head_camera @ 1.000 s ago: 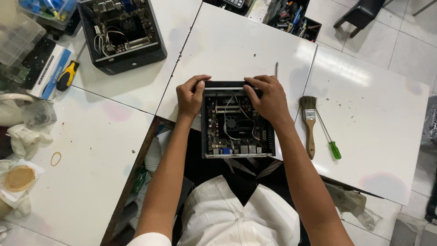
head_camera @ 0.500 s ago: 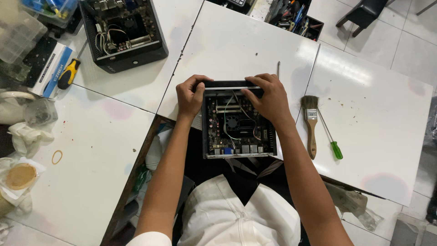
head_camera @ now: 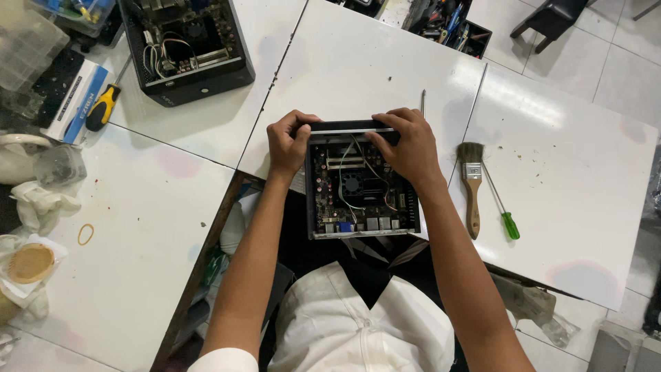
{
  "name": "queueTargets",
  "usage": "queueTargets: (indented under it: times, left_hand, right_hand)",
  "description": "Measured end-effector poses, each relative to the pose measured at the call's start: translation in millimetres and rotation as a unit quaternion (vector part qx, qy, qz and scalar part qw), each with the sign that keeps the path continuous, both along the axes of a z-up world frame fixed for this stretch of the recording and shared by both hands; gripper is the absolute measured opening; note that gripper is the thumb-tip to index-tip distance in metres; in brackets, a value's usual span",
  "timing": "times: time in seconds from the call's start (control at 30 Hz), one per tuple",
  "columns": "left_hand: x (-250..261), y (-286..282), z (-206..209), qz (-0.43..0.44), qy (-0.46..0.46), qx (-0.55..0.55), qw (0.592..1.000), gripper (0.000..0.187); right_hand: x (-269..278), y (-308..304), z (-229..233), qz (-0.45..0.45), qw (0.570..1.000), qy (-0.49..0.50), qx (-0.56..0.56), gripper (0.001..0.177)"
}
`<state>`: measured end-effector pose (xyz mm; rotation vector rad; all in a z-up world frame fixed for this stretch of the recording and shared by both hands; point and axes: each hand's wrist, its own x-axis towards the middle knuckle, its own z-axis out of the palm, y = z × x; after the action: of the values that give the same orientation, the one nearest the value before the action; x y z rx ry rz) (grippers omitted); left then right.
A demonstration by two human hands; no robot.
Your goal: The person works on an open computer case on a white table, using a screwdriver to tighten screws on the motherboard and other internal components. They reposition the case, remove and replace a metal bracket, and use a brush to clean dust from inside the case.
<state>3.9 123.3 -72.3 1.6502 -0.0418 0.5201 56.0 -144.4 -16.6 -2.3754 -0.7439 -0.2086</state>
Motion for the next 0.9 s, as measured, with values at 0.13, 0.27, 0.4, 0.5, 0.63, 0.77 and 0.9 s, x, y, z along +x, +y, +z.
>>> queueTargets:
  times: [0.13, 0.27, 0.4, 0.5, 0.63, 0.77, 0.9]
  left_hand:
    - [-1.0, 4.3, 12.4, -0.041, 0.037, 0.02, 0.998, 0.024]
    - [0.1, 0.1, 87.5, -0.099, 0.091, 0.183, 0.974, 0.042]
    - [35.7, -42.2, 101.9, -0.153, 0.181, 0.473, 0.849, 0.03]
    - [57.0, -72.6, 88.0, -0.174, 0.172, 0.504, 0.828, 0.028]
    - [69.4, -83.0, 46.2, -0.18, 0.127, 0.552, 0.804, 0.025]
    - [77.0, -82.2, 38.2, -0.175, 0.131, 0.553, 0.804, 0.018]
    - [76.1, -87.7, 42.0, -0.169, 0.129, 0.59, 0.779, 0.02]
  right_hand:
    - [3.6, 0.7, -4.2, 0.008, 1.0, -0.012, -0.005, 0.03]
    - [6.4, 1.0, -5.4, 0.006, 1.0, -0.012, 0.001, 0.03]
    - [7.1, 0.0, -14.4, 0.015, 0.999, -0.03, -0.027, 0.035]
    - [12.4, -4.5, -29.9, 0.004, 0.999, -0.029, -0.032, 0.039]
    - [12.6, -8.2, -29.7, -0.002, 1.0, 0.003, 0.007, 0.05]
    - [3.1, -11.7, -15.0, -0.002, 0.993, 0.055, 0.102, 0.049]
    - [-16.8, -35.7, -15.7, -0.063, 0.97, 0.07, 0.224, 0.043]
